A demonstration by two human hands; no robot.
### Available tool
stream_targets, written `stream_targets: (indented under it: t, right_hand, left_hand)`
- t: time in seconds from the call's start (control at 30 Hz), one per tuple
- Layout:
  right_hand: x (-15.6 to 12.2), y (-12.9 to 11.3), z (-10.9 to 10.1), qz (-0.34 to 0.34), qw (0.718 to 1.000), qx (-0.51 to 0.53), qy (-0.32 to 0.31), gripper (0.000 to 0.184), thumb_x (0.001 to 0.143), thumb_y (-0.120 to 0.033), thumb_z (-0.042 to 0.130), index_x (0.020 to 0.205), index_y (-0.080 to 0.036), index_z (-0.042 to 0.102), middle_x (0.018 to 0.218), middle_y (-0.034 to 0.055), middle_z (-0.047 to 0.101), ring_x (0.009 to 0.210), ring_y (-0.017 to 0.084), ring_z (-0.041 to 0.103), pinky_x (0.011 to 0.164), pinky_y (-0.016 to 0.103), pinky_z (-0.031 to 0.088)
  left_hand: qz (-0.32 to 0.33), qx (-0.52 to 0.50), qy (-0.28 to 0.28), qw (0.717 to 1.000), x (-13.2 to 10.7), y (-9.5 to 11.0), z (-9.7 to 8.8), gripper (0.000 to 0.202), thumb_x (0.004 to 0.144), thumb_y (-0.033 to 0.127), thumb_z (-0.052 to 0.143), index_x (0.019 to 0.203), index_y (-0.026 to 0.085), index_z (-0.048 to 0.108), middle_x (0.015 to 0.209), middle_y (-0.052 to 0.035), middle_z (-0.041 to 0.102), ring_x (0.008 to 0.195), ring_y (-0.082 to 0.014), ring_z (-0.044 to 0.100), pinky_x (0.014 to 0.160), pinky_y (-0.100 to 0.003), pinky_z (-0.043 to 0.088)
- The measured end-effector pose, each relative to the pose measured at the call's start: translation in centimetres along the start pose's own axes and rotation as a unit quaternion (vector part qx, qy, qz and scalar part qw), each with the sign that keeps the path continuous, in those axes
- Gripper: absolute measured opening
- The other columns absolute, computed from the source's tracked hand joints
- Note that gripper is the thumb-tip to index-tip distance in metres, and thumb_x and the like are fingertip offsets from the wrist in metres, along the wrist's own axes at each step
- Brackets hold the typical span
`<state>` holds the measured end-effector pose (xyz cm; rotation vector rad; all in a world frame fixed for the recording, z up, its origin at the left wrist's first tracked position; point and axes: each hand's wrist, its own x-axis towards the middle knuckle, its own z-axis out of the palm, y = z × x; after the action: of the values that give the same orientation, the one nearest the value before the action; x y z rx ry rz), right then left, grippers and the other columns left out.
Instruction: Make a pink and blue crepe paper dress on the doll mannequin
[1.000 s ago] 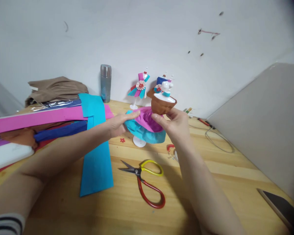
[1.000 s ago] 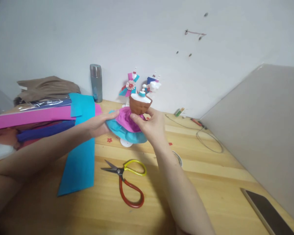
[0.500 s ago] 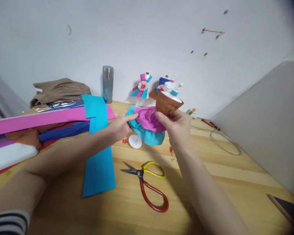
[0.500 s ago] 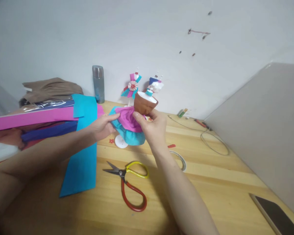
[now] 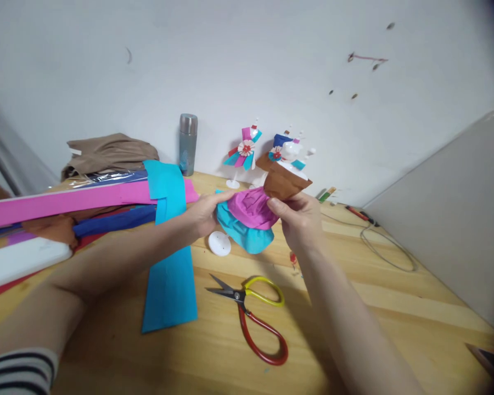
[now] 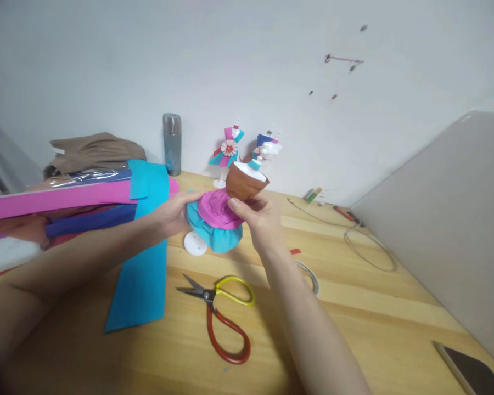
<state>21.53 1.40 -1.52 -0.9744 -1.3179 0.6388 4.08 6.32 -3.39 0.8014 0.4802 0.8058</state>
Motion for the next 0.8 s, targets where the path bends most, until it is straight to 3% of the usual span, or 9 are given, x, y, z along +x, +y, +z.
stream_targets:
  t: [0.27,0.5,0.6,0.67,0.7,0.8]
  right_hand:
    - [0.3,0.4,-0.7,0.011,0.999,0.01,0.028,0.029,0.062,-0.05,0.082,0.077,-0.026,0.073,0.077,0.003,0.074,0.071,0.026,0.067,0.065,0.043,0.055]
    - [0.6,0.5,-1.0,0.026,0.998,0.013,0.049,0.031,0.059,-0.049,0.083,0.077,-0.026,0.073,0.072,0.0016,0.072,0.066,0.024,0.065,0.061,0.039,0.054]
    - [0.7,0.5,-1.2,0.025,0.998,0.009,0.05,0.029,0.06,-0.049,0.083,0.076,-0.027,0.073,0.071,0.0018,0.071,0.064,0.024,0.065,0.06,0.04,0.053]
    - [0.8,0.6,-1.3,0.015,0.998,0.005,0.056,0.027,0.062,-0.048,0.083,0.075,-0.026,0.073,0.068,0.0014,0.07,0.062,0.023,0.063,0.059,0.04,0.052]
    - [0.8,0.6,-1.3,0.008,0.998,0.004,0.06,0.026,0.063,-0.047,0.083,0.075,-0.026,0.073,0.067,0.0012,0.069,0.062,0.023,0.063,0.058,0.039,0.052]
    - [0.8,0.6,-1.2,-0.004,0.997,0.0,0.073,0.023,0.065,-0.045,0.082,0.074,-0.026,0.073,0.067,0.0012,0.069,0.061,0.023,0.063,0.056,0.039,0.051]
  left_hand:
    - [0.026,0.018,0.012,0.999,0.0,0.1,-0.5,0.026,0.082,0.032,0.076,0.099,0.013,0.076,0.096,-0.0092,0.078,0.087,-0.0194,0.071,0.084,-0.03,0.055]
    - [-0.039,0.094,-0.022,0.995,0.6,-1.2,-1.4,0.027,0.071,0.029,0.082,0.091,0.013,0.074,0.09,-0.0108,0.076,0.081,-0.021,0.071,0.076,-0.032,0.055]
    - [0.008,0.159,0.027,0.987,0.6,-1.5,-1.4,0.026,0.073,0.026,0.077,0.095,0.014,0.071,0.087,-0.0093,0.073,0.077,-0.019,0.068,0.073,-0.031,0.053]
    - [0.105,0.232,0.111,0.961,0.3,-1.3,-1.3,0.024,0.076,0.023,0.071,0.099,0.016,0.069,0.092,-0.0079,0.071,0.078,-0.017,0.066,0.072,-0.029,0.051]
    - [0.173,0.278,0.143,0.934,0.1,-1.2,-1.1,0.024,0.077,0.02,0.068,0.101,0.017,0.068,0.098,-0.0077,0.071,0.081,-0.017,0.065,0.074,-0.029,0.051]
    - [0.392,0.426,0.14,0.803,-1.2,-0.6,-0.5,0.023,0.083,0.017,0.059,0.103,0.021,0.068,0.115,-0.008,0.068,0.105,-0.0207,0.061,0.092,-0.033,0.048]
